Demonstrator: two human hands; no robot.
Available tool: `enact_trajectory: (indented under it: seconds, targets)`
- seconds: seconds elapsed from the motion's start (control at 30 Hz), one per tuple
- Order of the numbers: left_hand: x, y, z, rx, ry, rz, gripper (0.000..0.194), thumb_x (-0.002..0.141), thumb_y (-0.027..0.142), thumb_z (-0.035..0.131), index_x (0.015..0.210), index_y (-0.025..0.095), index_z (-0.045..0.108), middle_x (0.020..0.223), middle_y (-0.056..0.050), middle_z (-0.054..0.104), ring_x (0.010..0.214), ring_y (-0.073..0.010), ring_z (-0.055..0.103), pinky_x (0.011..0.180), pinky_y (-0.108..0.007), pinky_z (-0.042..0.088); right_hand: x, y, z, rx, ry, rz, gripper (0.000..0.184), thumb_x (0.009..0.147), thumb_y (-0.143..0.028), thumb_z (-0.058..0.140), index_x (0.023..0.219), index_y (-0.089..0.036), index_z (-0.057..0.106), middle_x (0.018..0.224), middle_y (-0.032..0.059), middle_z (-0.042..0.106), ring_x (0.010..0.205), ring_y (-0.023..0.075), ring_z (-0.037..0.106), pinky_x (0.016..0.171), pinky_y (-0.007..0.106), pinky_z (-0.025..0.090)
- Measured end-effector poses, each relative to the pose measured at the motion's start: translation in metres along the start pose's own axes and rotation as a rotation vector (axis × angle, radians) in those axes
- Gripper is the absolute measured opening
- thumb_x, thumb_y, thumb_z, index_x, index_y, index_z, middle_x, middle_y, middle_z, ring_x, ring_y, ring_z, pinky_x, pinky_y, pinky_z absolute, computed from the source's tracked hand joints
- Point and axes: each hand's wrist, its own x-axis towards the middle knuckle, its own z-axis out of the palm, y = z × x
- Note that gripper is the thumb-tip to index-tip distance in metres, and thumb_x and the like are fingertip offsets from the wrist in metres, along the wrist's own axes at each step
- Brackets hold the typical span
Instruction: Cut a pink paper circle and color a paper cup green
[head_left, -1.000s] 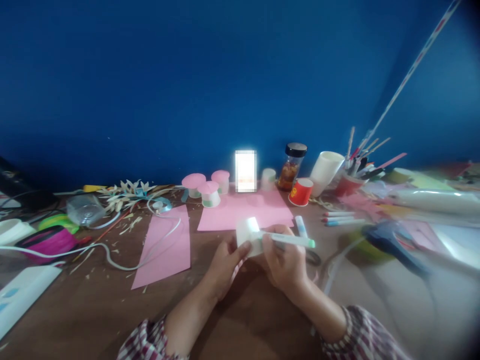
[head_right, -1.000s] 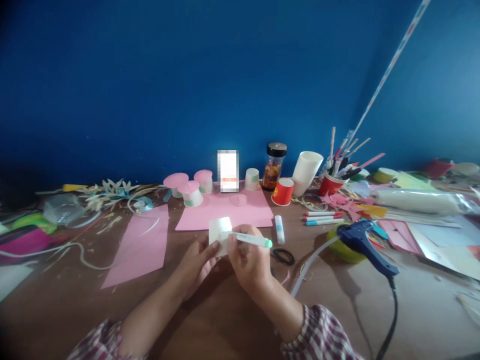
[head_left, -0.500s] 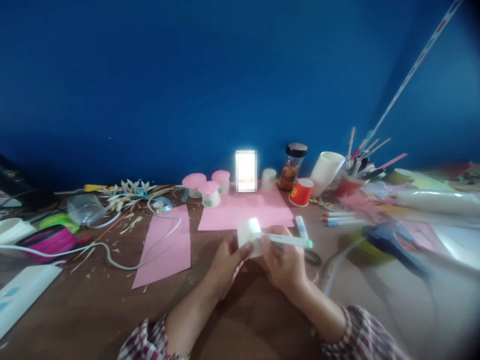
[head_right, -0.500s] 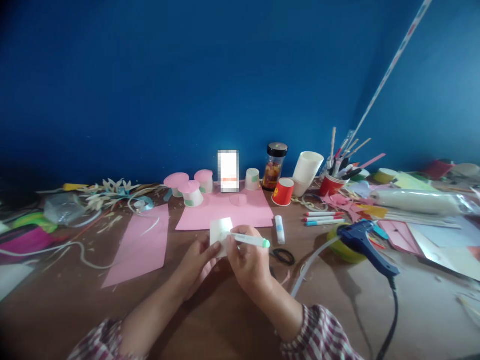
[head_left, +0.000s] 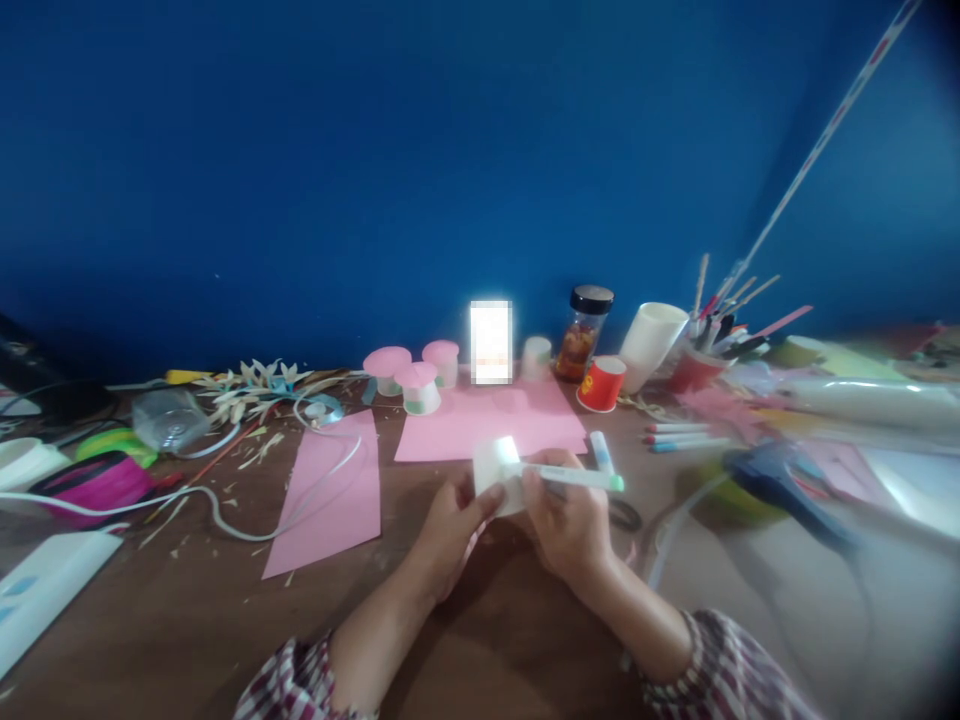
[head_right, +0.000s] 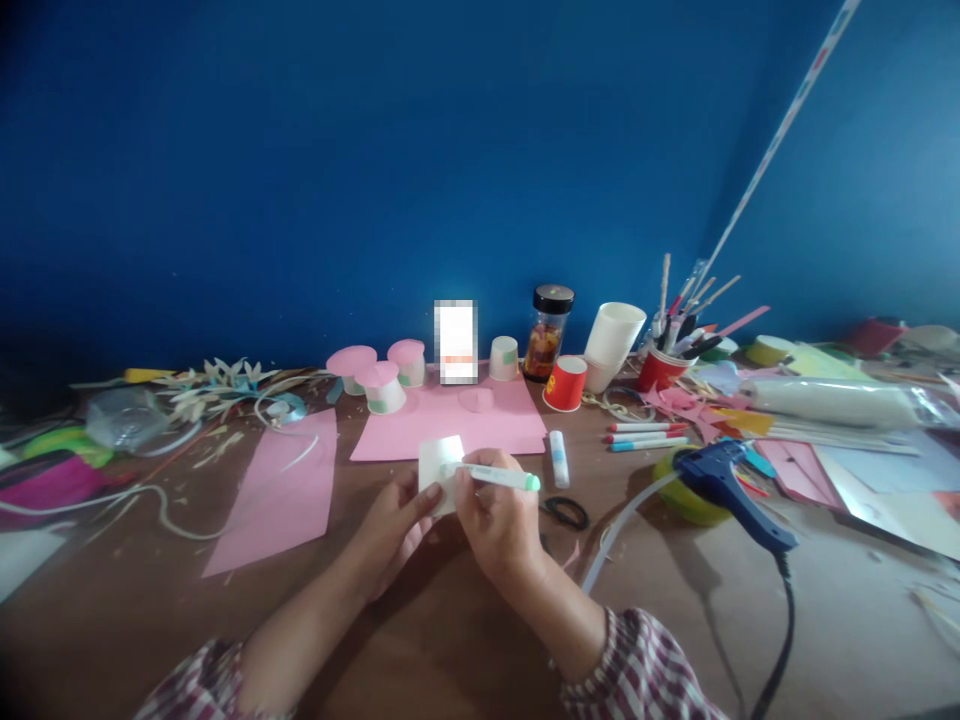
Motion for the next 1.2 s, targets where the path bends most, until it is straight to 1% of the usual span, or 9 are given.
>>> enact_trajectory:
  seconds: [0.2,0.37,0.57,0.77,0.9,1.1,1.2]
  targets:
    - [-0.0002,0.0009,0.0010,0.004,0.001,0.003,0.038,0.074,0.025,0.073,0.109,0.015,0.061,0.111,-0.012,0.067,0.104,-0.0270,0.062,0.093,-0.040,0.044,0.0025,-0.0012,-0.0008,0.013,-0.002,0.025,0.013,0.087,-0.028,0.051,0.082,-0.018,0.059,0.072,0.0032,0.066,0.061,0.0154,0.062,0.057,0.024,0.048]
    - [-0.0007,-0.0018,-0.0012,0.009,-0.008,0.007,0.034,0.077,0.024,0.070,0.108,0.016,0.060,0.112,-0.012,0.067,0.105,-0.0262,0.062,0.096,-0.041,0.043,0.0020,-0.0005,-0.0012,0.000,0.010,0.019,0.013,0.086,-0.028,0.052,0.082,-0.018,0.059,0.071,0.0028,0.065,0.060,0.0155,0.062,0.056,0.024,0.048]
    - [0.0013,-0.0047,-0.0041,0.006,0.006,0.009,0.035,0.077,0.025,0.070,0.109,0.016,0.060,0.113,-0.012,0.067,0.108,-0.0266,0.060,0.097,-0.041,0.042,0.0033,-0.0006,-0.0021,-0.005,0.021,0.025,0.016,0.087,-0.029,0.051,0.081,-0.018,0.060,0.070,0.0030,0.064,0.059,0.0152,0.060,0.055,0.023,0.047]
    - [-0.0003,-0.0023,-0.0017,0.000,0.025,-0.010,0.039,0.075,0.027,0.072,0.110,0.015,0.060,0.115,-0.013,0.066,0.110,-0.0282,0.060,0.098,-0.044,0.040,0.0041,-0.0011,-0.0030,-0.004,0.017,0.047,0.017,0.087,-0.030,0.051,0.079,-0.018,0.059,0.067,0.0019,0.064,0.054,0.0144,0.058,0.053,0.023,0.046]
    - [-0.0011,-0.0012,-0.0004,-0.001,0.018,-0.009,0.037,0.076,0.027,0.071,0.109,0.015,0.061,0.115,-0.013,0.066,0.111,-0.0280,0.059,0.100,-0.043,0.040,0.0046,-0.0013,-0.0032,0.016,0.012,0.045,0.016,0.087,-0.029,0.050,0.079,-0.018,0.059,0.065,0.0009,0.063,0.053,0.0136,0.057,0.052,0.022,0.046]
    - [-0.0007,-0.0018,-0.0012,-0.002,0.026,-0.017,0.036,0.077,0.027,0.070,0.110,0.015,0.060,0.117,-0.013,0.065,0.113,-0.0279,0.058,0.100,-0.042,0.040,0.0048,0.0002,-0.0036,0.008,0.018,0.041,0.015,0.087,-0.029,0.051,0.080,-0.018,0.059,0.066,0.0013,0.063,0.056,0.0145,0.058,0.057,0.024,0.047]
    - [-0.0012,-0.0009,-0.0010,0.007,0.030,-0.020,0.036,0.078,0.027,0.070,0.110,0.016,0.060,0.117,-0.013,0.065,0.113,-0.0273,0.057,0.100,-0.041,0.039,0.0046,0.0007,-0.0036,0.013,0.013,0.042,0.015,0.087,-0.028,0.051,0.080,-0.018,0.059,0.067,0.0012,0.063,0.056,0.0143,0.058,0.057,0.024,0.047]
